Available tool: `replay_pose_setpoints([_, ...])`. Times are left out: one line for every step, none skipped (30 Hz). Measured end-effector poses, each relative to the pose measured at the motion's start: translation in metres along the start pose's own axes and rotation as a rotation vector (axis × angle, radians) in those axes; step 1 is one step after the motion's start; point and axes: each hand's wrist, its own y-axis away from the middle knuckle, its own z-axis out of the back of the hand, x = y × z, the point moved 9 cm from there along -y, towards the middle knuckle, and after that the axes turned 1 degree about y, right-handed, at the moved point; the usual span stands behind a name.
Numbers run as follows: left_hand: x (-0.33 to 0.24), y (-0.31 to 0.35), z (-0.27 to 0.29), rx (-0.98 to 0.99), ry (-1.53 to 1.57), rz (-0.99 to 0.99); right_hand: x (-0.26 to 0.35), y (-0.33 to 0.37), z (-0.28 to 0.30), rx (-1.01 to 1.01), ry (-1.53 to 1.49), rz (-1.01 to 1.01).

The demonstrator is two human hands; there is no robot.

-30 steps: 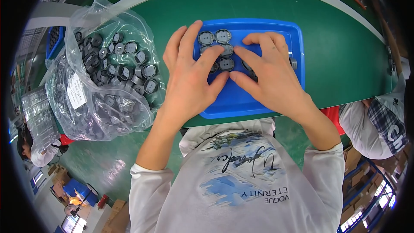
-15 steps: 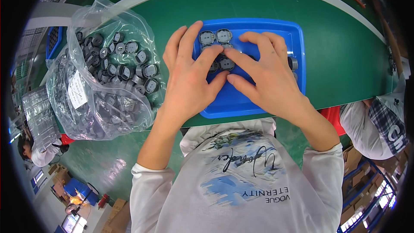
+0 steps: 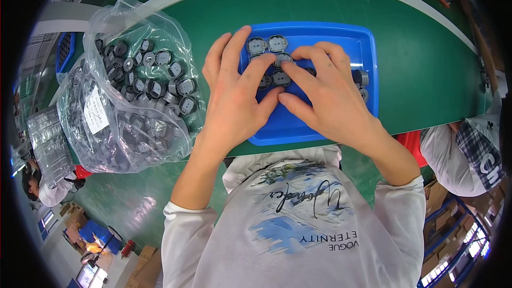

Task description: The person places small grey cylindrical electronic components into specific slots of a blue plastic tray by hand.

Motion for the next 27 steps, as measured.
replay_pose_setpoints([0.000, 0.000, 0.000, -0.001, 0.001, 0.004, -0.001, -0.001, 0.000, 0.000, 0.000, 0.000])
replay_pose_setpoints([0.001, 0.000, 0.000, -0.001, 0.000, 0.004, -0.001, -0.001, 0.000, -0.001, 0.000, 0.009])
replay_pose_setpoints([0.001, 0.000, 0.000, -0.002, 0.002, 0.004, 0.000, -0.002, -0.001, -0.002, 0.001, 0.019])
replay_pose_setpoints([0.001, 0.000, 0.000, -0.002, 0.003, 0.004, -0.001, -0.003, -0.001, -0.002, 0.000, 0.020])
replay_pose_setpoints([0.001, 0.000, 0.000, -0.002, 0.004, 0.004, -0.001, -0.004, -0.001, 0.003, -0.019, 0.022])
replay_pose_setpoints([0.001, 0.000, 0.000, -0.003, 0.005, 0.000, -0.002, -0.005, -0.001, 0.007, -0.039, 0.024])
replay_pose_setpoints([0.001, 0.000, 0.000, -0.004, 0.006, -0.003, -0.002, -0.005, 0.000, 0.007, -0.038, 0.024])
replay_pose_setpoints([0.001, 0.000, 0.000, -0.004, 0.006, -0.003, -0.002, -0.006, -0.001, 0.017, -0.036, 0.025])
replay_pose_setpoints([0.001, 0.000, -0.001, -0.003, 0.005, -0.005, -0.003, -0.007, -0.001, 0.027, -0.035, 0.027])
replay_pose_setpoints([0.002, 0.000, -0.001, -0.001, 0.004, -0.007, -0.004, -0.008, -0.001, 0.027, -0.035, 0.027])
replay_pose_setpoints([0.003, 0.001, -0.001, -0.002, 0.003, -0.006, -0.004, -0.008, -0.002, 0.033, -0.039, 0.033])
replay_pose_setpoints([0.004, 0.001, -0.003, 0.001, 0.029, -0.009, -0.004, -0.009, -0.002, 0.039, -0.044, 0.040])
replay_pose_setpoints([0.005, 0.001, -0.003, 0.005, 0.055, -0.012, -0.004, -0.010, -0.002, 0.038, -0.045, 0.041])
replay_pose_setpoints([0.004, 0.001, -0.003, 0.004, 0.055, -0.012, -0.005, -0.010, -0.002, 0.048, -0.047, 0.038])
replay_pose_setpoints([0.004, 0.001, -0.003, 0.003, 0.059, -0.011, -0.005, -0.011, -0.002, 0.058, -0.049, 0.035])
replay_pose_setpoints([0.004, 0.001, -0.003, 0.001, 0.063, -0.009, -0.006, -0.011, -0.002, 0.057, -0.049, 0.035])
replay_pose_setpoints([0.003, 0.000, -0.003, 0.001, 0.063, -0.010, -0.006, -0.012, -0.003, 0.060, -0.050, 0.034])
replay_pose_setpoints([0.004, 0.000, -0.003, 0.002, 0.063, -0.007, -0.006, -0.012, -0.003, 0.064, -0.052, 0.033])
replay_pose_setpoints([0.004, 0.000, -0.003, 0.004, 0.063, -0.004, -0.006, -0.012, -0.002, 0.063, -0.051, 0.033])
replay_pose_setpoints([0.003, 0.000, -0.003, 0.004, 0.063, -0.005, -0.007, -0.012, -0.003, 0.063, -0.056, 0.033])
replay_pose_setpoints([0.002, -0.001, -0.002, 0.004, 0.037, 0.001, -0.007, -0.012, -0.003, 0.063, -0.060, 0.033])
replay_pose_setpoints([0.001, -0.001, -0.001, 0.004, 0.012, 0.007, -0.006, -0.011, -0.002, 0.063, -0.060, 0.033])
replay_pose_setpoints([0.001, -0.001, -0.001, 0.004, 0.010, 0.006, -0.007, -0.010, -0.002, 0.085, -0.081, 0.014])
replay_pose_setpoints([0.001, 0.000, -0.001, 0.008, 0.017, 0.009, -0.007, -0.008, -0.002, 0.108, -0.102, -0.004])
replay_pose_setpoints([0.000, 0.000, -0.001, 0.013, 0.024, 0.012, -0.006, -0.007, -0.001, 0.107, -0.102, -0.004])
replay_pose_setpoints([0.001, 0.000, -0.001, 0.013, 0.023, 0.012, -0.007, -0.005, 0.001, 0.089, -0.122, -0.014])
replay_pose_setpoints([0.001, 0.001, -0.001, 0.013, 0.026, 0.010, -0.008, -0.004, 0.004, 0.072, -0.142, -0.024])
